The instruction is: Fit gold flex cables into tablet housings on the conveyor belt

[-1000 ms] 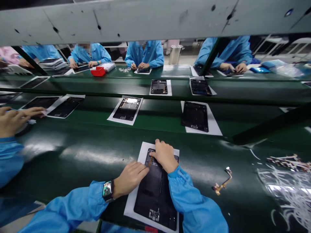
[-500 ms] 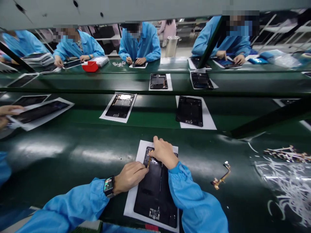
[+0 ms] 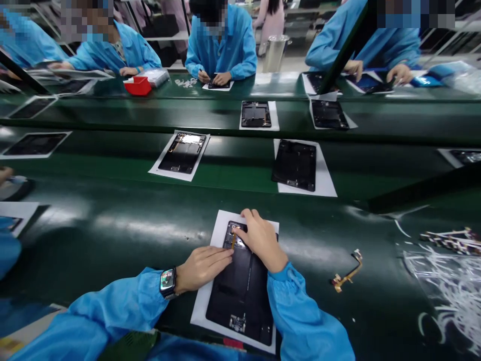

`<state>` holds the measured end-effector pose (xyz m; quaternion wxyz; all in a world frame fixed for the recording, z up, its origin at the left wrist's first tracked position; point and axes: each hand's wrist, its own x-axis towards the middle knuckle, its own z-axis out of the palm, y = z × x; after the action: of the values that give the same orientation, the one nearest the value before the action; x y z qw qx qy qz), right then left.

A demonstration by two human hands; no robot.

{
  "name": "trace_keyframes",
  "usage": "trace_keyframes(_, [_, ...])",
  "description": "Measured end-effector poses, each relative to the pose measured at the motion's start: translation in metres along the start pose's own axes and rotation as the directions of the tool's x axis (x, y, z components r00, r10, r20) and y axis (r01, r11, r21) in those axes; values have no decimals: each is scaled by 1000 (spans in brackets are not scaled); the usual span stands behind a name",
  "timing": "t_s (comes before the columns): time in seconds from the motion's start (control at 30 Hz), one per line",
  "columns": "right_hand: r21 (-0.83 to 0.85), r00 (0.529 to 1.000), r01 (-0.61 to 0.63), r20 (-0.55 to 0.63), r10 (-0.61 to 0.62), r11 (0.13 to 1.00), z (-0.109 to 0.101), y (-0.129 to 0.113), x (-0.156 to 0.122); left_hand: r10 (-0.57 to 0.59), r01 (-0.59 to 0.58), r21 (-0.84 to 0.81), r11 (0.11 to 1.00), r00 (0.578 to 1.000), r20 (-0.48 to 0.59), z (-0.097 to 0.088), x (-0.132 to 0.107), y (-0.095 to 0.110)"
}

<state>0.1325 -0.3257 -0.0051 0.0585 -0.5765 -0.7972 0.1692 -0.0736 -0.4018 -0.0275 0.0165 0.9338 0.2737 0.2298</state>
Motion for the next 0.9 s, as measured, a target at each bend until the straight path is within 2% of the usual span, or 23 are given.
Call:
trace_keyframes(0.07, [12,1000,-12,-15,12,1000,1,1,0,12,-13,24,1000,999,43,-3,1,1])
trace_keyframes(0.17, [9,1000,-20,-23,20,1000,1,1,0,26,-29,54,998,998,53,-5,3,3])
trace_keyframes(0.3, [9,999,-13,-31,13,1000,-1,0,-1,43,-46,50,998,997,61,-6,6,2])
trace_keyframes(0.5, [1,999,-18,-34,18,1000,-1,-1,-2,63,-70,43,997,988,144,-7,6,1])
trace_keyframes(0.9, [-23,998,-11,-66,10,1000,2,1,-2,67,-80,73,994,984,167,-7,8,3])
